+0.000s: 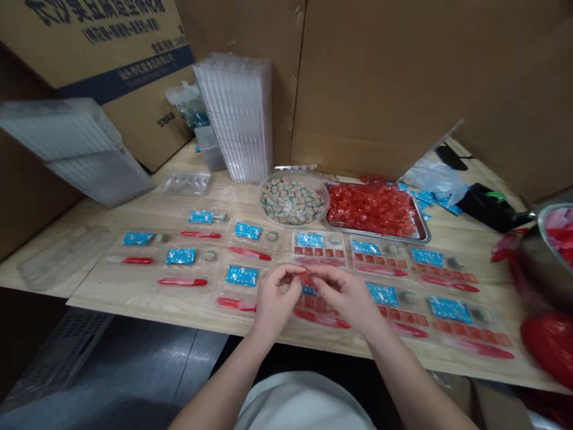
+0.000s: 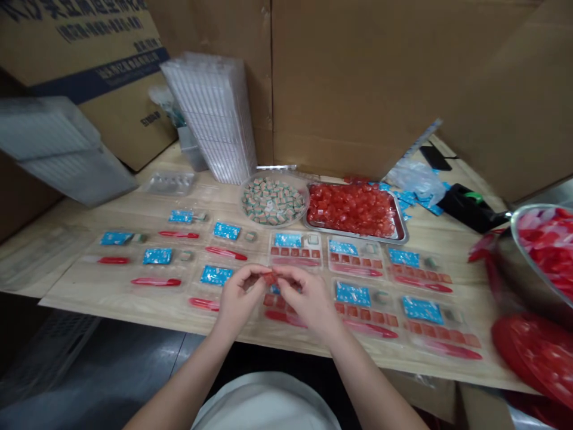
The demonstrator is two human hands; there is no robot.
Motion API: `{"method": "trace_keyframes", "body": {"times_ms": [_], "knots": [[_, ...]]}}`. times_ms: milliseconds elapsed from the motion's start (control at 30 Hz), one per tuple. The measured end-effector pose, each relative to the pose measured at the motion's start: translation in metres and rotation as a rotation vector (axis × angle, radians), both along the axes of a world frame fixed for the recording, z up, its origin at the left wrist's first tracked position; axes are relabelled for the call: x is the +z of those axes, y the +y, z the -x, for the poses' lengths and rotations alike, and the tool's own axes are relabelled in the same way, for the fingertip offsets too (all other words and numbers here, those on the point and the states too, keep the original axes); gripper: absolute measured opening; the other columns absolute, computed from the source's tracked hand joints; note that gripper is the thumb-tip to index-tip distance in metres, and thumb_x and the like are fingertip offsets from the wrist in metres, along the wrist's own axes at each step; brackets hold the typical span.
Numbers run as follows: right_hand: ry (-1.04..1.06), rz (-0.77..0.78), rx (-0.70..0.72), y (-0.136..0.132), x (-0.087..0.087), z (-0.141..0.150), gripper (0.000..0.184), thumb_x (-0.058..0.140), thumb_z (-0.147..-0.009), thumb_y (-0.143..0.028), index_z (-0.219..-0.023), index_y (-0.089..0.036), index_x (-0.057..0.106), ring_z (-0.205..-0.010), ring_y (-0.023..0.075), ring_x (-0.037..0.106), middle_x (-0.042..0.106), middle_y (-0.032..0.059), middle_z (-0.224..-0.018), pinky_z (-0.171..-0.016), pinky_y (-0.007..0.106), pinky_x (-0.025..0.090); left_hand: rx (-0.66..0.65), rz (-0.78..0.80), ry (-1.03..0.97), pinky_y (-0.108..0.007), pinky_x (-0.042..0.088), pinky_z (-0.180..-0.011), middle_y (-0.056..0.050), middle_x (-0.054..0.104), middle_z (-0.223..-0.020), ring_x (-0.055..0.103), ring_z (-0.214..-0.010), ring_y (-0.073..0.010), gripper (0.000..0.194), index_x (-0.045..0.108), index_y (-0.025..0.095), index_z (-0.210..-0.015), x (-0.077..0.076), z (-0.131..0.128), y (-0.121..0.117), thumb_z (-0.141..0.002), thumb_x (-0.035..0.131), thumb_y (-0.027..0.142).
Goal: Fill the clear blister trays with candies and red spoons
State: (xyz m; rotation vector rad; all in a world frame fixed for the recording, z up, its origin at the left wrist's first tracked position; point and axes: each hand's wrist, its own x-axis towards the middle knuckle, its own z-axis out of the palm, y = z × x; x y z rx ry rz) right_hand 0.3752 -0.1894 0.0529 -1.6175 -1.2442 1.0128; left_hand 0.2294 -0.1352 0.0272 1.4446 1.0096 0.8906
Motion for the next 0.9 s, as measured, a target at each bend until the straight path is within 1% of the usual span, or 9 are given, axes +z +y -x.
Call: {"method": "trace_keyframes", "body": {"times_ms": [67,167,267,367,467,533,633,767,900], "knots": [[-0.084,-0.094,0.029,-0.002,0.0,0.005,0.032,0.054,-0.081,-0.023,-0.112,-0.024,0.063,-0.087,0.0177,0.067,0.071,0.0045,-0.101,-0.078,0.033,0.053,0.022,0.093,-0.099,-0.025,0.049,-0.072,-0.002,0.066,-0.079,0.061,-0.075,-0.0136,0.009,0.064,0.017,-0.082,0.001,-0.003,0.001,-0.075,0.058,0.016],[-0.239,-0.207,0.021,-0.004,0.002,0.009,0.026,0.055,-0.082,-0.022,-0.106,-0.025,0.065,-0.091,0.018,0.065,0.069,0.0043,-0.101,-0.081,0.033,0.051,0.049,0.234,-0.231,-0.022,0.048,-0.066,0.002,0.062,-0.072,0.059,-0.068,-0.0112,0.012,0.058,0.017,-0.082,0.004,-0.007,0.001,-0.072,0.063,0.018],[-0.306,-0.206,0.016,-0.004,0.003,0.005,0.016,0.057,-0.083,-0.025,-0.096,-0.024,0.067,-0.081,0.0171,0.064,0.07,0.0037,-0.09,-0.075,0.031,0.052,-0.015,0.244,-0.225,-0.024,0.049,-0.067,0.0,0.063,-0.074,0.06,-0.07,-0.0127,0.01,0.058,0.017,-0.078,0.005,-0.004,-0.001,-0.074,0.064,0.024],[-0.345,-0.217,0.039,-0.003,0.001,-0.004,0.012,0.059,-0.082,-0.025,-0.092,-0.023,0.066,-0.078,0.0166,0.063,0.068,0.003,-0.086,-0.072,0.03,0.051,-0.152,0.08,-0.145,-0.032,0.049,-0.083,-0.007,0.065,-0.094,0.062,-0.091,-0.0182,0.014,0.067,0.017,-0.09,0.003,0.009,-0.006,-0.083,0.057,0.024],[-0.457,-0.262,-0.054,0.005,-0.007,-0.013,0.011,0.06,-0.082,-0.025,-0.09,-0.021,0.066,-0.084,0.0191,0.061,0.067,0.0047,-0.089,-0.075,0.033,0.05,-0.207,-0.243,0.083,-0.04,0.044,-0.096,-0.009,0.06,-0.113,0.055,-0.109,-0.021,0.027,0.065,0.023,-0.108,-0.004,0.025,-0.012,-0.087,0.05,0.018],[-0.591,-0.268,-0.069,0.015,-0.013,-0.012,0.01,0.061,-0.081,-0.023,-0.09,-0.021,0.066,-0.089,0.0218,0.058,0.066,0.0061,-0.091,-0.079,0.037,0.048,-0.22,-0.454,0.293,-0.046,0.041,-0.099,-0.009,0.06,-0.116,0.053,-0.113,-0.0223,0.03,0.064,0.025,-0.11,-0.01,0.033,-0.015,-0.086,0.05,0.014],[-0.747,-0.253,0.078,0.029,-0.017,-0.001,0.01,0.06,-0.081,-0.017,-0.087,-0.021,0.067,-0.093,0.0239,0.054,0.066,0.0066,-0.091,-0.083,0.039,0.046,-0.272,-0.666,0.48,-0.05,0.041,-0.1,-0.007,0.064,-0.111,0.053,-0.116,-0.0253,0.024,0.066,0.023,-0.102,-0.022,0.038,-0.017,-0.084,0.055,0.012],[-0.844,-0.245,0.18,0.041,-0.017,0.015,0.012,0.057,-0.081,-0.012,-0.082,-0.02,0.066,-0.092,0.0241,0.053,0.065,0.0071,-0.086,-0.082,0.038,0.044,-0.319,-0.744,0.48,-0.043,0.05,-0.093,-0.006,0.068,-0.104,0.054,-0.117,-0.0247,0.019,0.065,0.021,-0.098,-0.032,0.037,-0.014,-0.084,0.056,0.013],[-0.852,-0.198,0.218,0.044,-0.02,0.022,0.01,0.057,-0.082,-0.014,-0.078,-0.019,0.063,-0.087,0.023,0.053,0.063,0.0064,-0.081,-0.079,0.037,0.044,-0.315,-0.742,0.461,-0.039,0.05,-0.091,-0.004,0.07,-0.096,0.058,-0.112,-0.0234,0.01,0.066,0.02,-0.088,-0.034,0.033,-0.013,-0.084,0.057,0.016]]}}
